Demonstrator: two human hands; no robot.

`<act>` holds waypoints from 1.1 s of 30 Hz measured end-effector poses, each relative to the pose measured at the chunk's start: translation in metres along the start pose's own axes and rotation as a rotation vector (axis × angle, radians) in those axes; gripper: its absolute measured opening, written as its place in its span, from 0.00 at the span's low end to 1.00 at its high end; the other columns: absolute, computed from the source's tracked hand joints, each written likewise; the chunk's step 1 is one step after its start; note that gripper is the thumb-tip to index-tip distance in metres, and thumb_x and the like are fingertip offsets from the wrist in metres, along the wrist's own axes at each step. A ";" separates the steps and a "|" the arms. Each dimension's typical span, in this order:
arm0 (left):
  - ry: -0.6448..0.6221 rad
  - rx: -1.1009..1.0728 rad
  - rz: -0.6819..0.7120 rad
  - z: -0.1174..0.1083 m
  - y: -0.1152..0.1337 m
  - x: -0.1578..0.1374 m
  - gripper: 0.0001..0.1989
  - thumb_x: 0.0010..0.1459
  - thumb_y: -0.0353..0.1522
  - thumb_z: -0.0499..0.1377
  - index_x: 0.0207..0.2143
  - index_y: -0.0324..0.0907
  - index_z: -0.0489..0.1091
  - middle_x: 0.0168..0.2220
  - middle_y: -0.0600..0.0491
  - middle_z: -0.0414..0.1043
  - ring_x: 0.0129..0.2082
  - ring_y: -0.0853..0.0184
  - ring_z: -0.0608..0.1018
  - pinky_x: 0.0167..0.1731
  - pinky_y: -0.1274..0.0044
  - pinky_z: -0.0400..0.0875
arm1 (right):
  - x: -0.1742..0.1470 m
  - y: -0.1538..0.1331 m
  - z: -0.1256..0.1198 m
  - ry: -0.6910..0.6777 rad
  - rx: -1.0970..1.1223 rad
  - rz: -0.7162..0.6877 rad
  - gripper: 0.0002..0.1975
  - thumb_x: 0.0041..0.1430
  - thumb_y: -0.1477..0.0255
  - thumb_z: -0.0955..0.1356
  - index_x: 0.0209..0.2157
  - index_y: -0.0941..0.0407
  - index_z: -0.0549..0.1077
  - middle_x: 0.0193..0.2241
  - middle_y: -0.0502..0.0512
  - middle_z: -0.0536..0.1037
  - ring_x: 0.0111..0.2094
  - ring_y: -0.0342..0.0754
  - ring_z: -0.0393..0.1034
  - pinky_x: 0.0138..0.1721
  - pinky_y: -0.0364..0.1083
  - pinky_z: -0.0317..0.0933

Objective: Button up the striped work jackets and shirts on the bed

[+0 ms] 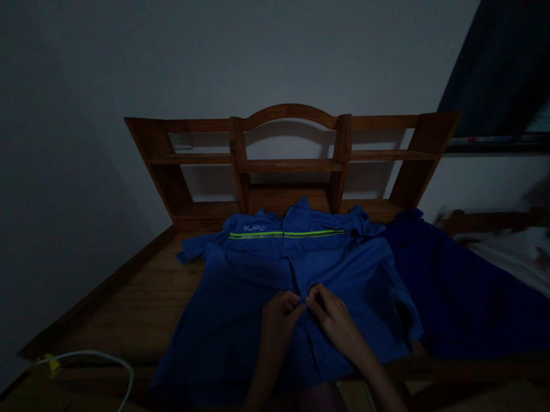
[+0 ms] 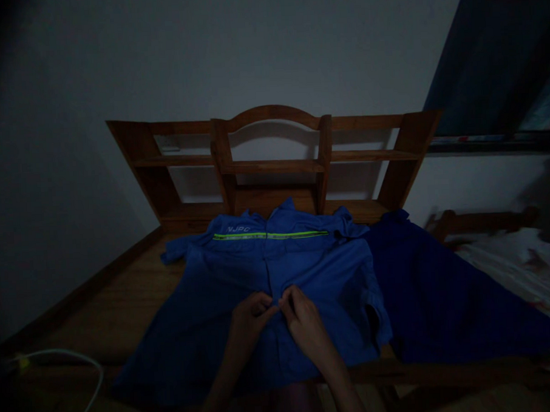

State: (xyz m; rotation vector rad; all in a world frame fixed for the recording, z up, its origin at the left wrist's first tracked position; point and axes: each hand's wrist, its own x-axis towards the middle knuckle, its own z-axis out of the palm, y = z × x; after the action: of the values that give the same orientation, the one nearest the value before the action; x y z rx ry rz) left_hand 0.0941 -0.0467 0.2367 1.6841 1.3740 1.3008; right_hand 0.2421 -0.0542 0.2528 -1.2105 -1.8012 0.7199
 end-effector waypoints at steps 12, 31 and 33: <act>0.011 0.086 0.021 -0.002 0.002 -0.002 0.06 0.51 0.30 0.56 0.33 0.44 0.71 0.31 0.54 0.72 0.28 0.69 0.72 0.30 0.78 0.64 | 0.001 0.000 0.001 0.013 -0.025 -0.029 0.09 0.65 0.68 0.57 0.34 0.55 0.64 0.31 0.50 0.69 0.34 0.44 0.66 0.38 0.43 0.57; -0.014 0.007 -0.022 -0.002 0.004 -0.001 0.09 0.52 0.37 0.57 0.27 0.41 0.68 0.24 0.57 0.68 0.26 0.71 0.71 0.27 0.81 0.61 | 0.000 -0.006 0.000 0.071 -0.026 0.002 0.10 0.64 0.65 0.59 0.43 0.53 0.63 0.34 0.50 0.70 0.36 0.44 0.67 0.40 0.42 0.58; -0.010 0.009 -0.030 -0.001 0.004 -0.001 0.10 0.52 0.38 0.57 0.26 0.40 0.67 0.23 0.58 0.66 0.25 0.71 0.70 0.26 0.81 0.60 | 0.001 -0.006 -0.001 0.076 0.003 0.007 0.10 0.63 0.64 0.59 0.43 0.53 0.63 0.33 0.50 0.71 0.36 0.44 0.67 0.39 0.42 0.59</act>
State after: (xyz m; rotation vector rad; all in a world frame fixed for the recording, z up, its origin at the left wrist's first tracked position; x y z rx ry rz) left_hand 0.0945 -0.0494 0.2402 1.6675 1.3963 1.2694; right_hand 0.2400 -0.0558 0.2579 -1.2262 -1.7341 0.6716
